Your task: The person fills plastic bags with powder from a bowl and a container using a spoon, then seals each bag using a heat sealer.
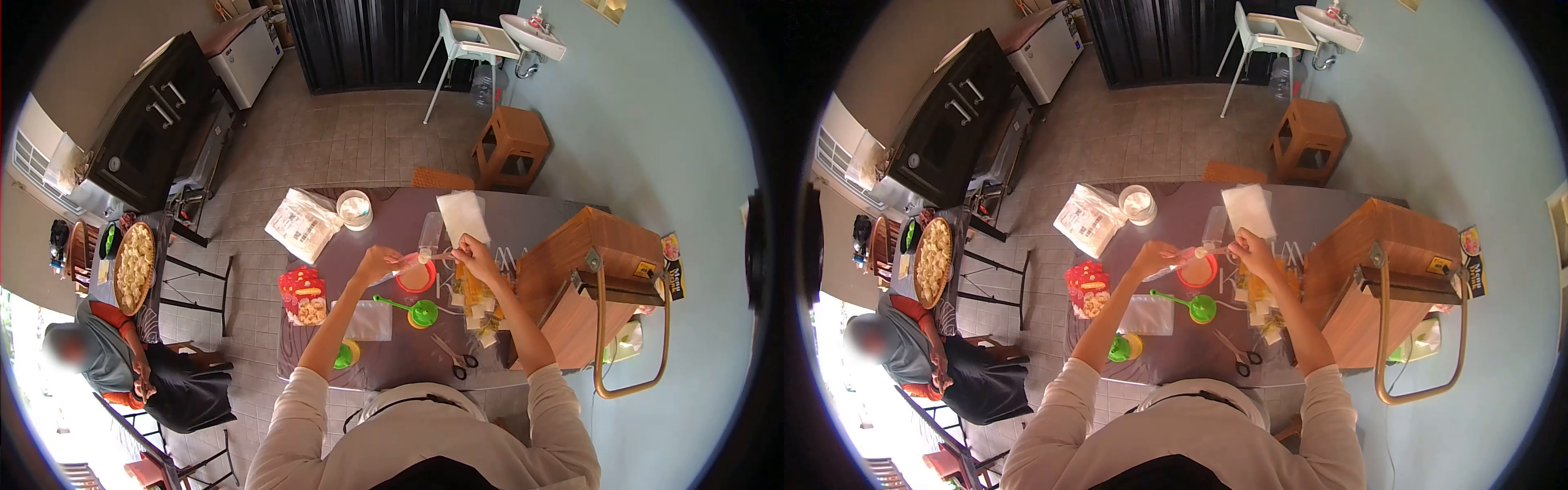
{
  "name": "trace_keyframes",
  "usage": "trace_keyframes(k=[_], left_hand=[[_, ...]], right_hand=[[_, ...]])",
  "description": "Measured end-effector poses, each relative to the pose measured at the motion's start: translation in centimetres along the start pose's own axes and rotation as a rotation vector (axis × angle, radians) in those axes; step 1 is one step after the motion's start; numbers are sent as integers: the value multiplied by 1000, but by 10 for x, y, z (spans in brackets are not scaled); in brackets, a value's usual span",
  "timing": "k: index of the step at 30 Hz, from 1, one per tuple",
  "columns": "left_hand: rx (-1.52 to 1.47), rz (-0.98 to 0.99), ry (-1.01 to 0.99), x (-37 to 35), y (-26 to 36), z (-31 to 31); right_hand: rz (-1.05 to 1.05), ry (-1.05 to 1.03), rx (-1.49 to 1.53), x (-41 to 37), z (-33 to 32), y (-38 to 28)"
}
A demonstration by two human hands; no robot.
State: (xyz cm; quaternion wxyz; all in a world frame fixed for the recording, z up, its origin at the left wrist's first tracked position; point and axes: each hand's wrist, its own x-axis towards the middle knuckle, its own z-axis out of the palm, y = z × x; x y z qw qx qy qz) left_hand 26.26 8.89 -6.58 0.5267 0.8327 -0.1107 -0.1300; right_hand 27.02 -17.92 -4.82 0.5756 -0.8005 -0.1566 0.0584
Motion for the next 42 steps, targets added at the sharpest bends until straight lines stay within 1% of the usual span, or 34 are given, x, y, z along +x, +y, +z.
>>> trace_keyframes(k=[3,5,8,13,15,24,27,33,37,39,41,42], left_hand=[[49,-27,-12,1,9,0],[66,-26,-21,5,4,0],[80,-21,-32,8,0,0],[81,-17,-20,10,-2,0],[84,-88,-52,11,-1,-1],[60,-59,-70,11,-6,1],[16,-87,-59,13,-13,3],[-40,-79,-86,14,-11,3],[-14,-75,-82,18,-20,7],[-79,-95,-105,19,-22,9],[-72,-100,-112,18,-17,10],[-66,-107,-118,17,-14,11]], right_hand=[[3,-31,-65,3,-3,2],[9,-38,-173,6,-4,1],[10,-41,-198,9,-4,0],[2,-56,-148,13,-3,10],[7,-56,-118,12,-2,13],[26,-66,-74,11,0,20],[24,-79,-82,12,0,16],[52,-89,-119,14,2,12],[38,-101,-131,15,7,19],[23,-94,-138,15,10,20],[-5,-99,-253,15,13,17],[-5,-99,-254,15,14,15]])
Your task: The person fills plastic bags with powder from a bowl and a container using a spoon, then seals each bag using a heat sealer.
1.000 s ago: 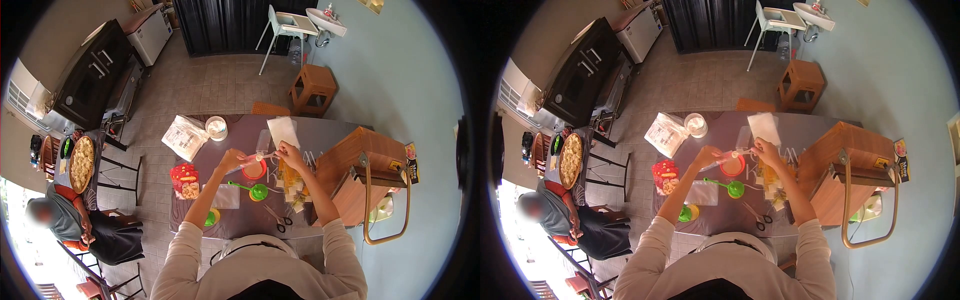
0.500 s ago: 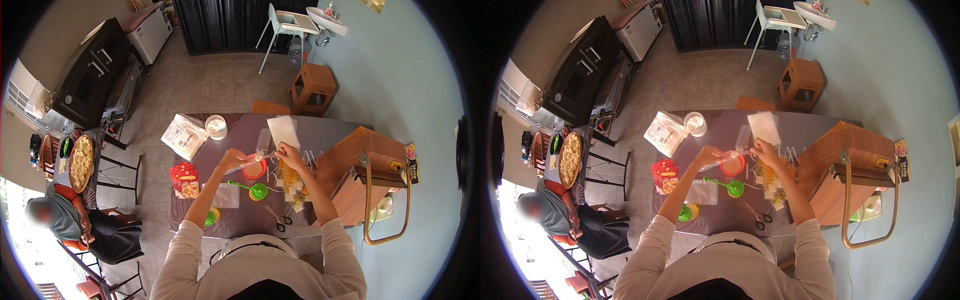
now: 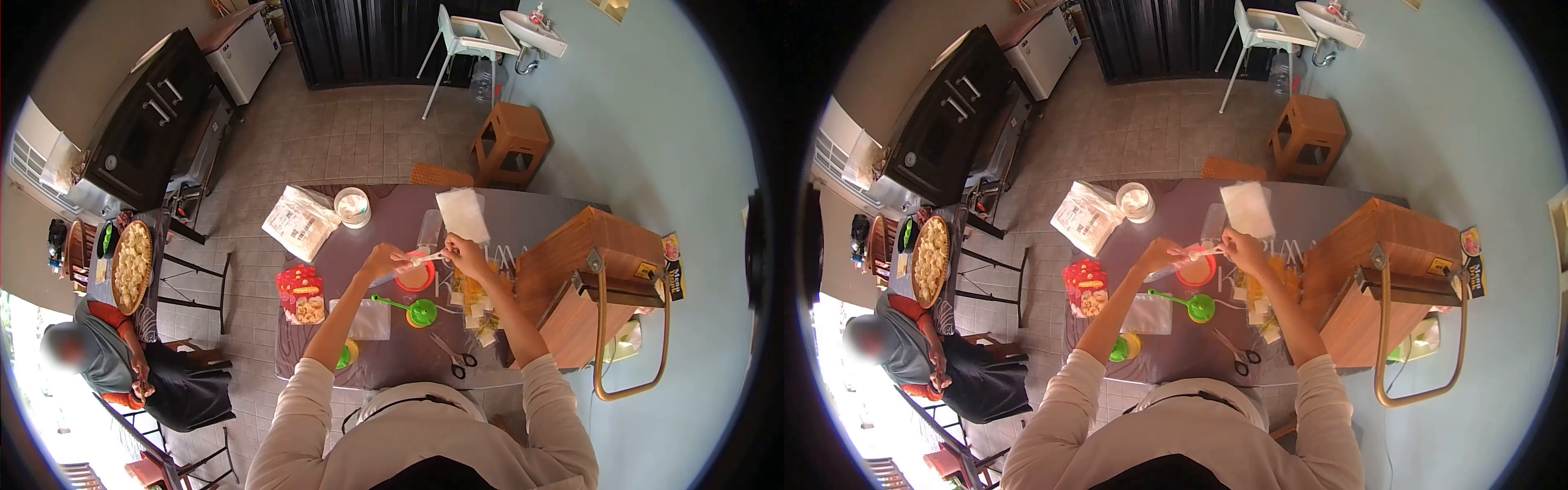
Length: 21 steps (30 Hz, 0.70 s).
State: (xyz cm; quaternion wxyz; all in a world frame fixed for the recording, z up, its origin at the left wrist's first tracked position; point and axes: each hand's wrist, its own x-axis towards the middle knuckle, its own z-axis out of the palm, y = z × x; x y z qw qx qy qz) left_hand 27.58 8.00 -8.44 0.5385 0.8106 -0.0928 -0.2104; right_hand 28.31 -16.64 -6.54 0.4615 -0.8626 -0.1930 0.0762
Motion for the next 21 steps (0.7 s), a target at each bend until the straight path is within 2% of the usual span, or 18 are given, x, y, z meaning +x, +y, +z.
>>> trace_keyframes(k=[3,5,6,8,12,15,17,19,21], left_hand=[[80,72,97,11,-22,7],[90,80,99,8,-17,8],[101,89,103,6,-14,8],[84,132,123,6,-16,10],[84,204,178,7,-19,12],[59,134,161,1,-9,12],[63,162,156,1,-12,14],[70,193,147,0,-11,14],[84,123,125,-3,-6,13]], right_hand=[[-51,51,-96,-2,0,-7],[-189,140,-252,-3,0,-13],[-190,139,-251,-3,0,-16],[-333,231,-321,-6,-2,-29],[-395,220,-459,-10,-1,-35],[-422,142,-618,-15,1,-34],[-488,107,-820,-19,3,-34],[-550,160,-785,-19,4,-36],[-614,210,-750,-19,3,-39]])
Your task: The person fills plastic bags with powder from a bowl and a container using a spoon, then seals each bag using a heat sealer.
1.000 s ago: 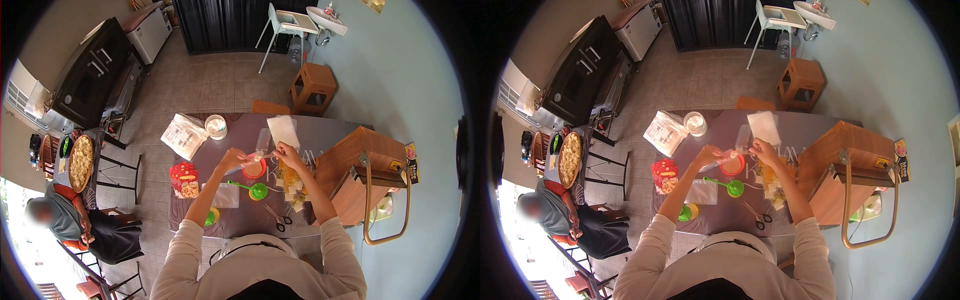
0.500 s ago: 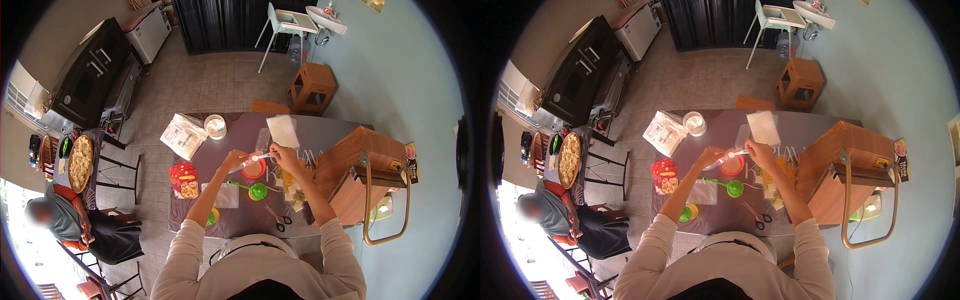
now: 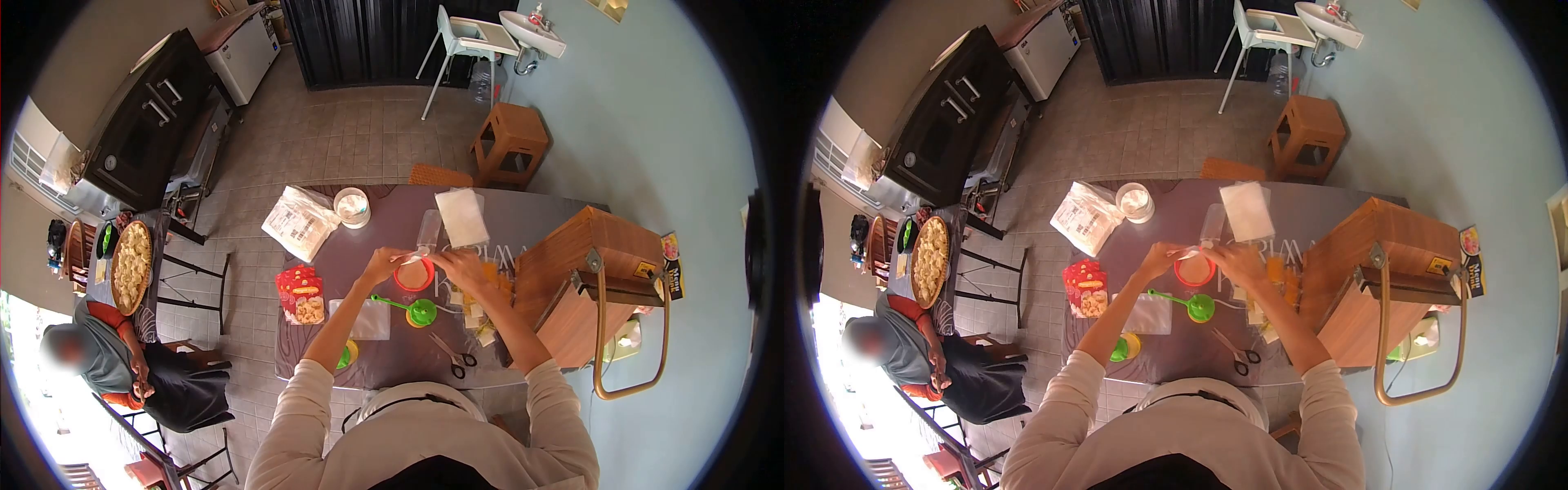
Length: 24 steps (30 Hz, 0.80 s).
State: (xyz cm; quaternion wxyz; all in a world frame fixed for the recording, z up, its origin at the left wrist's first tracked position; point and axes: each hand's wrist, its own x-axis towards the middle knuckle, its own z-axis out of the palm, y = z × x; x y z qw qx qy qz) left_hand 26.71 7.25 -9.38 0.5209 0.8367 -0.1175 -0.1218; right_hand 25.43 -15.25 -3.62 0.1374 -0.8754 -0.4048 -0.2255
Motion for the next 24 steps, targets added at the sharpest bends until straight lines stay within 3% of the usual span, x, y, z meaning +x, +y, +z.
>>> trace_keyframes(k=[12,14,18,20,24], left_hand=[[47,139,13,2,-9,2],[49,126,50,4,-4,4],[80,94,65,-2,3,0],[87,89,93,-1,-5,1],[75,109,173,-5,-13,1]], right_hand=[[-8,-48,14,-3,-2,-3],[174,-56,119,-1,-2,0],[301,-56,240,2,-11,-3],[532,50,382,-2,-8,2],[660,180,496,-18,0,7]])
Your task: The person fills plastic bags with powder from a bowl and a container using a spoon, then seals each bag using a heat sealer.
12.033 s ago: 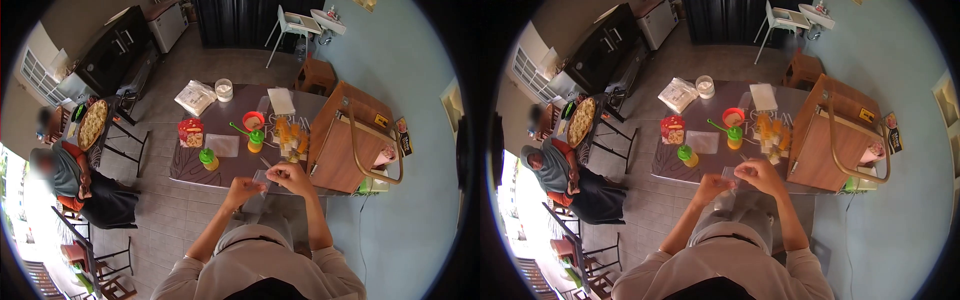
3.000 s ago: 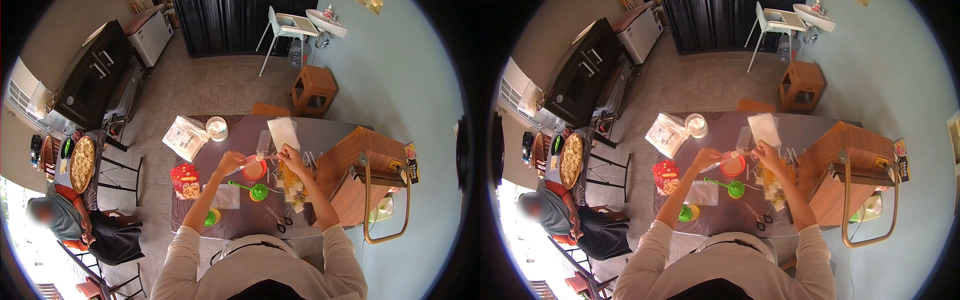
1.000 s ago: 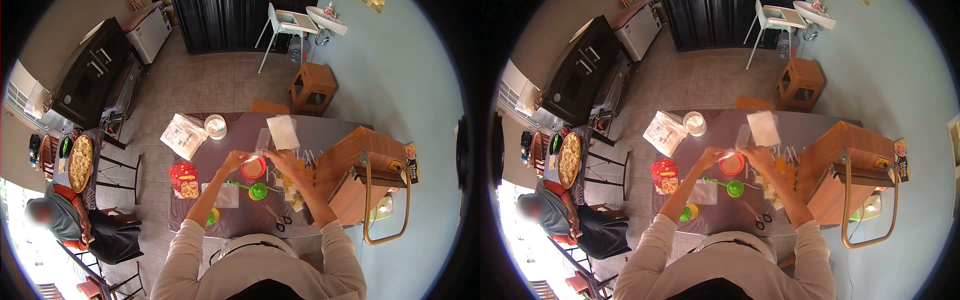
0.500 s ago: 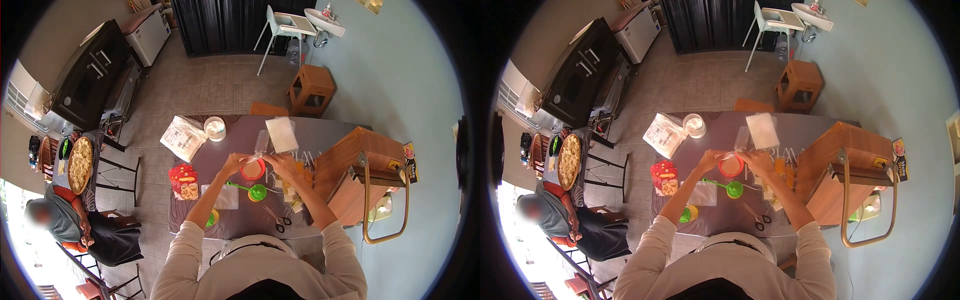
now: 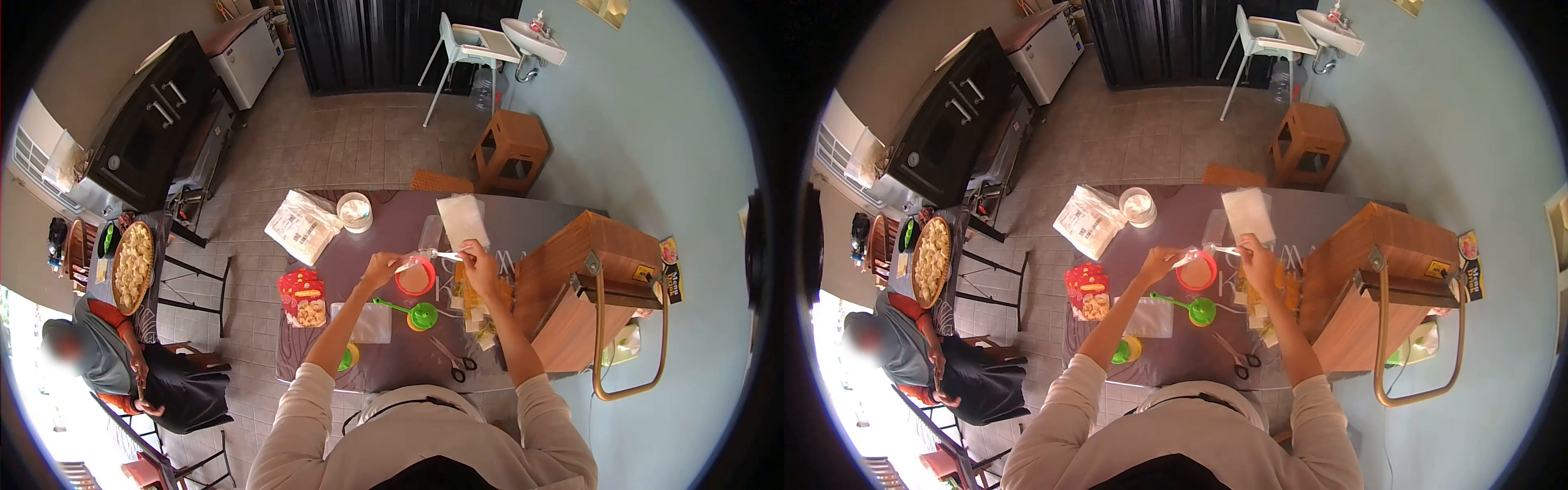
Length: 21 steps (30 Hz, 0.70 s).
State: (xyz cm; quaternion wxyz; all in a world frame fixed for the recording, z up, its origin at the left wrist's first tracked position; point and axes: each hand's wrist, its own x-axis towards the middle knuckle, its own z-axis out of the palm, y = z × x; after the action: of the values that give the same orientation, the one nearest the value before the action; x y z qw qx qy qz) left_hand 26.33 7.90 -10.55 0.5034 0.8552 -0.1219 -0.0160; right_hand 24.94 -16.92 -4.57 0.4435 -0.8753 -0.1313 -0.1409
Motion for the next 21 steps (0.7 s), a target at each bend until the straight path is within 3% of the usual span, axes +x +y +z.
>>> trace_keyframes(k=[2,4,6,7,9,16,18,21], left_hand=[[-19,-7,58,-4,-1,-5],[-42,-6,106,-7,0,-9],[-388,-136,218,-10,2,-15],[-383,-133,216,-11,8,-18],[-880,-63,299,-16,27,-25],[-874,10,283,-23,69,-42],[-897,-7,279,-17,58,-32],[-924,-18,253,-10,61,-13]], right_hand=[[145,96,-71,-15,8,12],[114,44,-137,-36,34,39],[86,-6,-200,-50,46,41],[89,-57,-238,-55,54,32],[90,-112,-272,-56,62,21],[-65,-85,-604,-25,45,-24],[-76,-34,91,-2,39,-34],[-76,-57,245,19,17,-85]])
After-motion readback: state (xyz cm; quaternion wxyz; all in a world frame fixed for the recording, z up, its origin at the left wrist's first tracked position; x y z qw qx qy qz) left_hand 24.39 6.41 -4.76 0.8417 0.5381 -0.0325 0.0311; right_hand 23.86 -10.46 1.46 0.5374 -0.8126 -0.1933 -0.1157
